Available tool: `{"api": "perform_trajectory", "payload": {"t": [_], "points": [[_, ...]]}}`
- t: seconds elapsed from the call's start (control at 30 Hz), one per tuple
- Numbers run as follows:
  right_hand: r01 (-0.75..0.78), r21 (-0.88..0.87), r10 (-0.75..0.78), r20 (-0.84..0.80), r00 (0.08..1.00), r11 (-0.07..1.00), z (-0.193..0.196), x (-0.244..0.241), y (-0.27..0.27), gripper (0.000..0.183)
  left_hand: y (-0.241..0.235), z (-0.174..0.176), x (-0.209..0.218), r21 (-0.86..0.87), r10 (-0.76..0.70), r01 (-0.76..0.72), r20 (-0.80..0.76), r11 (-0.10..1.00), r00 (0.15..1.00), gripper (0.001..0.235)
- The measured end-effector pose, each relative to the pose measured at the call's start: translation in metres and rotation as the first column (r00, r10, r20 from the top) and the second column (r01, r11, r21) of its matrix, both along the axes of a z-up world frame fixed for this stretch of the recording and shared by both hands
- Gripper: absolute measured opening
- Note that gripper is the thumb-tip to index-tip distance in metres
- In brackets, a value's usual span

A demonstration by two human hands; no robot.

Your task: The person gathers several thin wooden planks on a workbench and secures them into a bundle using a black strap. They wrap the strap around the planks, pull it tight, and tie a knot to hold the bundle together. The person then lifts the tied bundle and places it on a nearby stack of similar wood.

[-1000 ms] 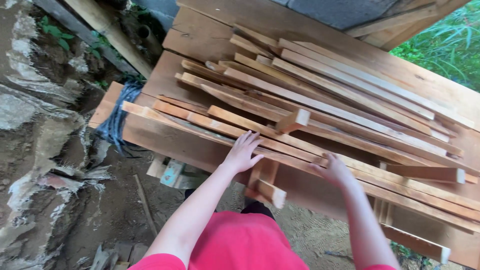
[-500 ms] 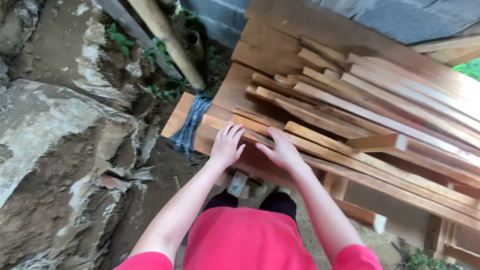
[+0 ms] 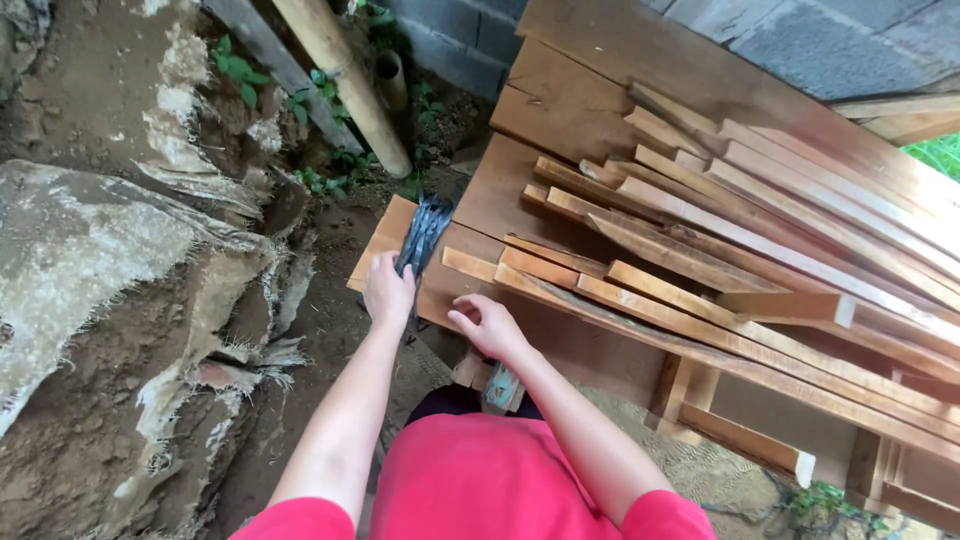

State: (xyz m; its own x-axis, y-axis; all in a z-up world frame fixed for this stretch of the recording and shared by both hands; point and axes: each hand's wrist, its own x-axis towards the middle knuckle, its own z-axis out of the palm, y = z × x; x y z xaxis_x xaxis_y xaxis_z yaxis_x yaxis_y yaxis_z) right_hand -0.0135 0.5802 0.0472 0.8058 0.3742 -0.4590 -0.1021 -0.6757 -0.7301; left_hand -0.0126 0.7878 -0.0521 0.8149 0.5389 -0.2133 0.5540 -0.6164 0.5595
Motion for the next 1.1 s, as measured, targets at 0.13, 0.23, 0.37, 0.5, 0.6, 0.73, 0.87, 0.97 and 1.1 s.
{"api": "perform_trajectory", "payload": {"t": [0.13,0.23,0.37,0.5,0.6,0.73,0.87,0.97,1.1], "points": [[0.006,-0.023,-0.007,-0.055,0.998,1.000,-0.023,0.012,0.022,0.034,0.013,-0.040,0.005,0.011,-0.029,0.031,-0.168,0.999,0.985,0.026],[0.008,-0.024,-0.010,-0.084,0.996,1.000,-0.036,0.018,0.031,0.034,0.013,-0.038,0.002,0.014,-0.048,0.051,-0.172,0.999,0.984,0.016],[-0.014,-0.025,0.011,-0.117,0.993,1.000,-0.045,0.025,0.051,0.039,0.011,-0.018,-0.001,-0.010,-0.024,0.023,-0.119,1.000,0.993,0.012],[-0.017,-0.062,0.010,-0.117,0.993,0.998,-0.068,0.033,0.069,0.046,0.006,0.018,-0.005,-0.034,-0.010,0.012,0.039,0.999,0.999,0.013],[0.014,-0.081,-0.024,-0.124,0.992,0.997,-0.075,0.037,0.077,0.051,-0.002,0.025,-0.015,-0.063,0.009,0.003,0.178,0.998,0.984,0.010],[0.130,-0.063,-0.141,-0.230,0.963,0.990,-0.046,0.044,0.082,0.060,-0.034,0.058,-0.031,-0.183,0.042,0.013,0.296,0.983,0.954,0.014],[0.183,0.275,-0.130,-0.200,0.971,0.944,0.012,0.046,0.052,0.036,-0.091,0.079,-0.057,-0.561,0.058,0.035,0.149,0.827,0.987,0.015],[0.112,0.271,-0.097,-0.070,0.993,0.956,0.011,0.058,0.000,0.027,-0.129,0.055,-0.075,-0.695,-0.045,0.119,0.124,0.709,0.991,0.027],[0.016,-0.076,-0.010,0.067,0.998,0.997,0.008,0.090,-0.090,0.027,-0.165,0.030,-0.086,-0.709,-0.270,0.255,0.094,0.658,0.958,0.034]]}}
